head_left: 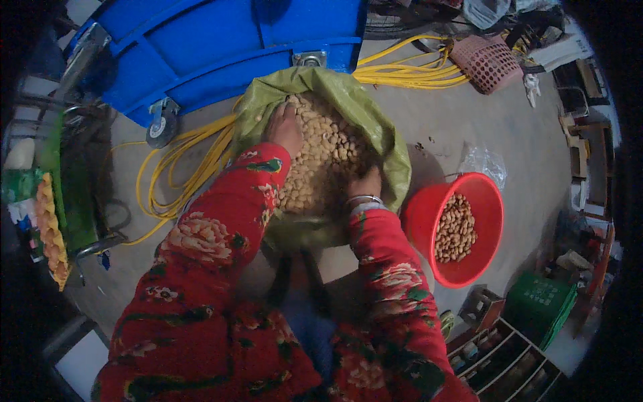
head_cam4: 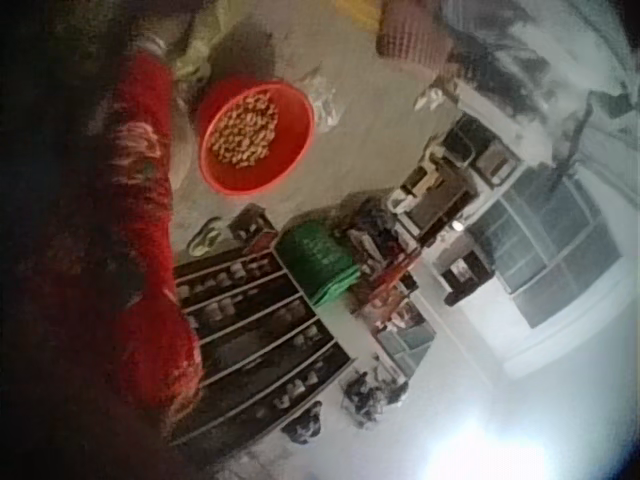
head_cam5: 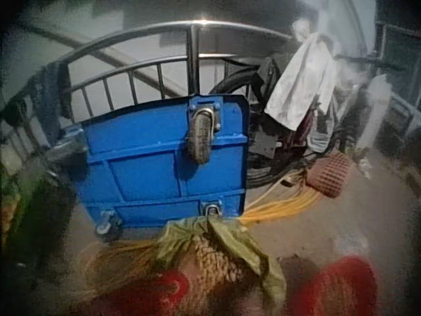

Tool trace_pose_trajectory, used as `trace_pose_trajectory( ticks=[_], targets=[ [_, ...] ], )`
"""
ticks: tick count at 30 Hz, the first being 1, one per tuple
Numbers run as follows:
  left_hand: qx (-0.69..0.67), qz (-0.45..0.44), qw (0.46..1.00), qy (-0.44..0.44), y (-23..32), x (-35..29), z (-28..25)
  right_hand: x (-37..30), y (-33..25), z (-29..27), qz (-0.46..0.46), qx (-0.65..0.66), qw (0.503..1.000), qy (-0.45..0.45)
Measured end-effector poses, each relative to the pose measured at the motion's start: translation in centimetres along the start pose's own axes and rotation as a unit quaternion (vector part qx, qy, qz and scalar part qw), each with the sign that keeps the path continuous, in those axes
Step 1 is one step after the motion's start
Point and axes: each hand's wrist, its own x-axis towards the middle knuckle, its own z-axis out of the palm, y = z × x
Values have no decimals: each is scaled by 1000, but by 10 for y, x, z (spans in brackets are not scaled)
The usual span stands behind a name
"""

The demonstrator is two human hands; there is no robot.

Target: The person sits on the floor and sorts peanuts by hand, transferring them from a green sack into a red bucket. The person repeatedly scoops peanuts from the sack and places them into the bucket.

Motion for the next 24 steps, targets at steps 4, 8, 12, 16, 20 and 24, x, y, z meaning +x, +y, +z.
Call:
trace_pose_trajectory(
  ticks=[4,8,12,16,20,24],
  targets=[
    [73,19,997,17,-13,36,6,34,19,3,176,-119,976,-46],
    [112,57,988,-95,-14,66,17,47,22,14,195,-18,975,-109],
    [151,-4,949,-278,-12,89,39,48,12,11,128,-54,959,-245],
    [127,123,964,-199,-43,110,54,58,9,27,214,-75,959,-172],
    [143,85,964,-207,-63,116,68,76,23,47,102,-70,985,-124],
    [145,86,957,-235,-37,108,56,84,33,38,69,63,983,-157]
  ],
)
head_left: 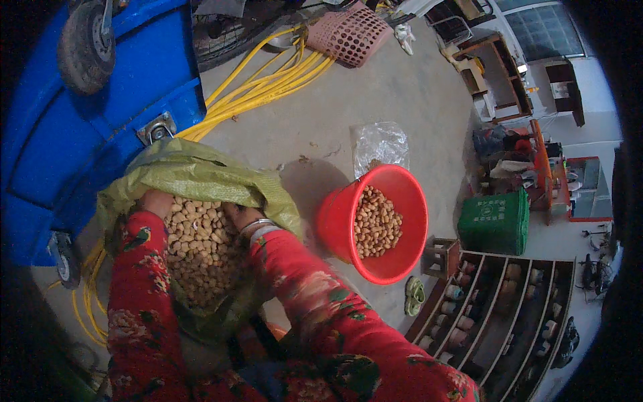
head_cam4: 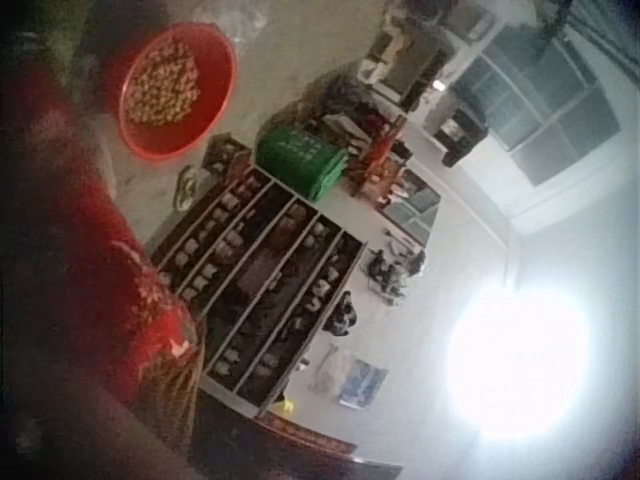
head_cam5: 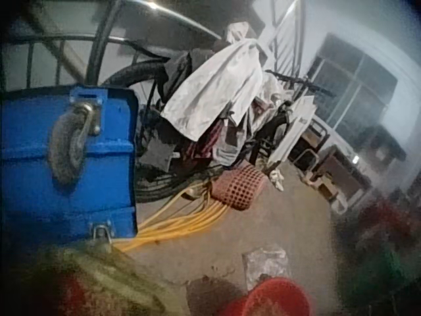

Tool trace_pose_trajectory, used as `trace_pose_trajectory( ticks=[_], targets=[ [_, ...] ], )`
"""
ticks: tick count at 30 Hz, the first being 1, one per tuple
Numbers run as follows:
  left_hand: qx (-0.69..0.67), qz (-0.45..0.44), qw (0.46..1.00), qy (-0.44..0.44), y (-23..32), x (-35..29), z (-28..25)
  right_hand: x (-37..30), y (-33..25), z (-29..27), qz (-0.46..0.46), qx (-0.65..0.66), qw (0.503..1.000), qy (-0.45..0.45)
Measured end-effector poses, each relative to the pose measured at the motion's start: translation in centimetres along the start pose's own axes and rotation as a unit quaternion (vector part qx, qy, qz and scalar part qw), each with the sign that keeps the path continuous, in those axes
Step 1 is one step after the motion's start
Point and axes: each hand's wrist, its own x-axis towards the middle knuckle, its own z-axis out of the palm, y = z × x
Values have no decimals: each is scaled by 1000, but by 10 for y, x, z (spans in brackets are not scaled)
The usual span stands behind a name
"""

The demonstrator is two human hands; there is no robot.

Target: The person sits on the floor and sorts peanuts by hand, transferring them from a green sack into a red bucket. The person repeatedly scoops peanuts from the sack and places them into the bucket.

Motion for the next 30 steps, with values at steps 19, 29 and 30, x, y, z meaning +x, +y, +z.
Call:
trace_pose_trajectory(
  ticks=[19,29,30],
  targets=[
    [-93,168,964,185,78,-193,-31,-66,-28,3,-81,-137,979,-130],
    [-191,159,906,343,52,-316,-92,-166,-35,-16,-156,331,886,-285],
    [-212,166,894,357,53,-326,-98,-176,-35,-22,-201,257,909,-258]
  ],
)
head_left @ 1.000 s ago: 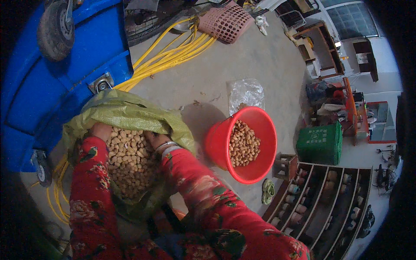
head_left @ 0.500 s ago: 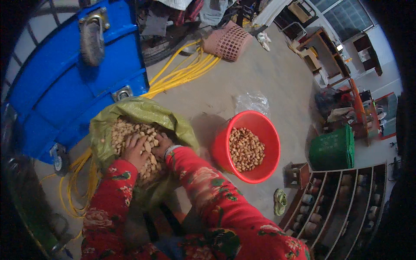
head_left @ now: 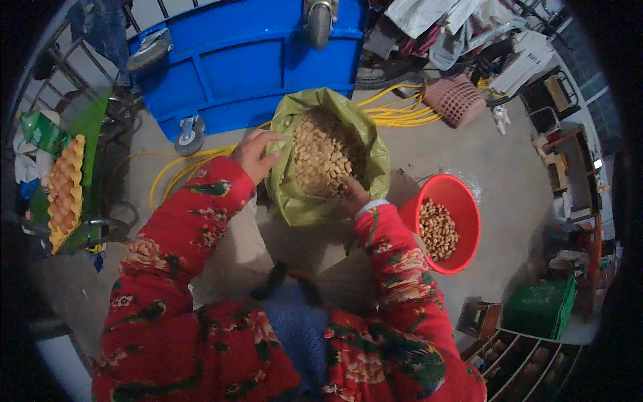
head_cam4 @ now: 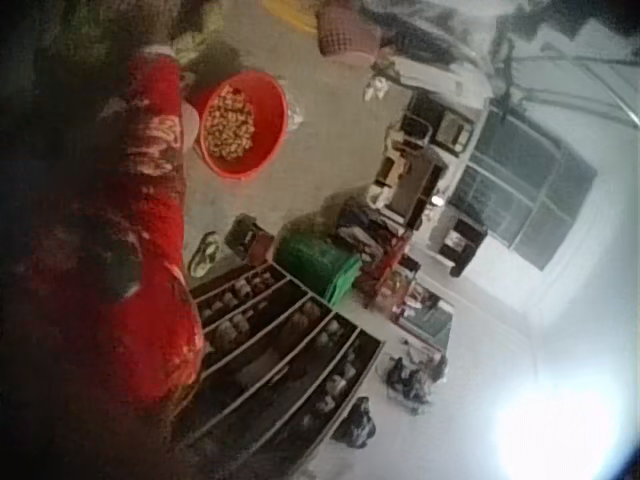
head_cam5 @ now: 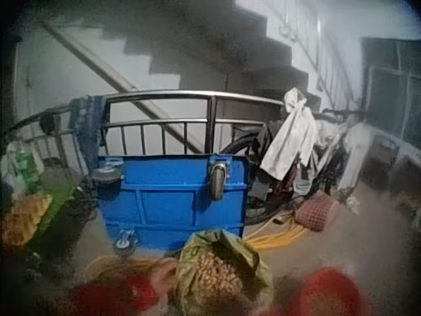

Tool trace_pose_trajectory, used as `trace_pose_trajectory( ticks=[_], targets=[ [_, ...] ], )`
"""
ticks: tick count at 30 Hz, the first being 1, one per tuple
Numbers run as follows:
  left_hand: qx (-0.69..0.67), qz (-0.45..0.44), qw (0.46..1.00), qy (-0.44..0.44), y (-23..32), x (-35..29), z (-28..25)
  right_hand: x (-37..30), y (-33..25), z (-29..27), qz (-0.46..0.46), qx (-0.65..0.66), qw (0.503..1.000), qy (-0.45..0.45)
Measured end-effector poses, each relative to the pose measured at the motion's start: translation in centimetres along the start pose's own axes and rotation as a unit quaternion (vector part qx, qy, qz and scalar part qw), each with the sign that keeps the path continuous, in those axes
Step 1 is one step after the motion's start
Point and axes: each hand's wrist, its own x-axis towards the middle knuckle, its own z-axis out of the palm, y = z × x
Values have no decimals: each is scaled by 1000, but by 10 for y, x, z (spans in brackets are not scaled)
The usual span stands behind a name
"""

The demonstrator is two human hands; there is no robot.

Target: The person sits on the floor and sorts peanuts by hand, transferring them from a green sack into a red bucket. The person repeatedly scoops peanuts from the sack and places them into the bucket.

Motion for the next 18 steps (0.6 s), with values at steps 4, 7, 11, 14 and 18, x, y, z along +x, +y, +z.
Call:
trace_pose_trajectory(
  ticks=[4,7,11,14,18],
  targets=[
    [-51,-4,998,24,27,-6,-27,-39,-19,0,9,-402,916,-8],
    [-51,-4,998,33,43,-16,-42,-53,-33,0,36,-414,910,10],
    [-75,-15,996,34,56,-31,-49,-74,-52,11,37,-434,900,20],
    [-63,-22,998,11,58,-40,-46,-91,-58,26,107,-410,904,65],
    [-115,-34,992,-31,49,-48,-29,-105,-62,19,54,-404,912,54]
  ],
)
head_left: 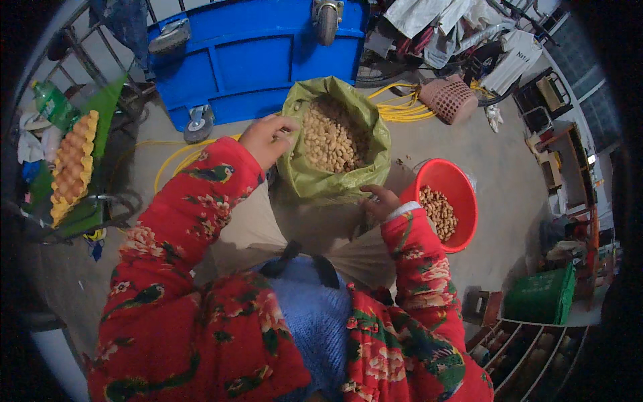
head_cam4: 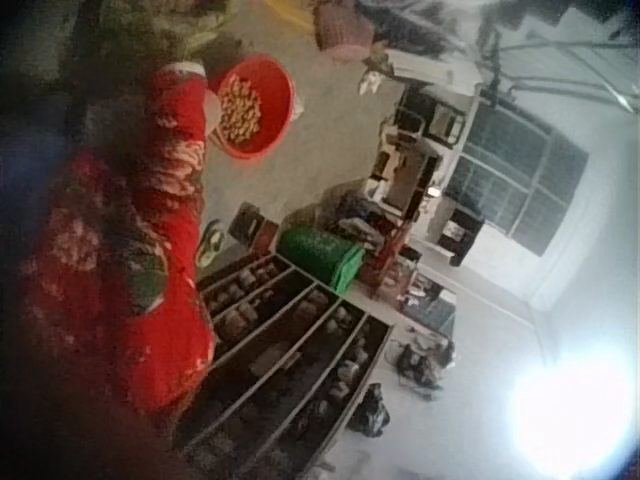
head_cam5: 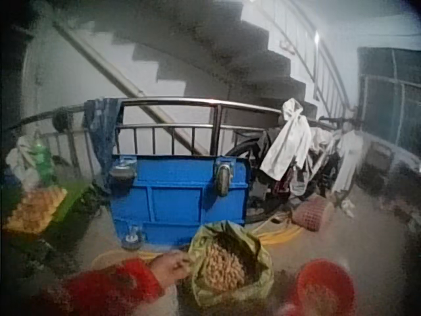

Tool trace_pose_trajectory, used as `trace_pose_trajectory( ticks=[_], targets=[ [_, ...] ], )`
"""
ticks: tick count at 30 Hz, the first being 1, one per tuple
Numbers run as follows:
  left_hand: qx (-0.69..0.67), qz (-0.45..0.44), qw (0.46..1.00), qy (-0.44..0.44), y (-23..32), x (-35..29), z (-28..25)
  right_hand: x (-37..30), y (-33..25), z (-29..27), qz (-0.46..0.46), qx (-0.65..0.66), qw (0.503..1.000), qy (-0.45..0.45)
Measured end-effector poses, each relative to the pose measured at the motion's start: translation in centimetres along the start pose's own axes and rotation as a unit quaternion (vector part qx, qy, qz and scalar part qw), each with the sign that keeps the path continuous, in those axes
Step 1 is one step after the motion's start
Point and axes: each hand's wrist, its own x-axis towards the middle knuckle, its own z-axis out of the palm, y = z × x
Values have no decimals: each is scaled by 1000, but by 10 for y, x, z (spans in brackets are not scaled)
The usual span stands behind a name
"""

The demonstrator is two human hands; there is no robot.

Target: The person sits on the floor and sorts peanuts by hand, transferring them from a green sack into a red bucket. The person repeatedly scoops peanuts from the sack and places them into the bucket.

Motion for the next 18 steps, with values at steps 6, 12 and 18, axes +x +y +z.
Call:
trace_pose_trajectory(
  ticks=[6,12,18],
  targets=[
    [-5,-47,998,-49,-45,1,42,32,13,2,-45,19,999,7],
    [79,-64,980,-169,-92,30,84,77,-9,6,-89,-90,992,-28],
    [135,-32,970,-199,-110,81,123,114,19,26,-69,-15,997,42]
  ],
)
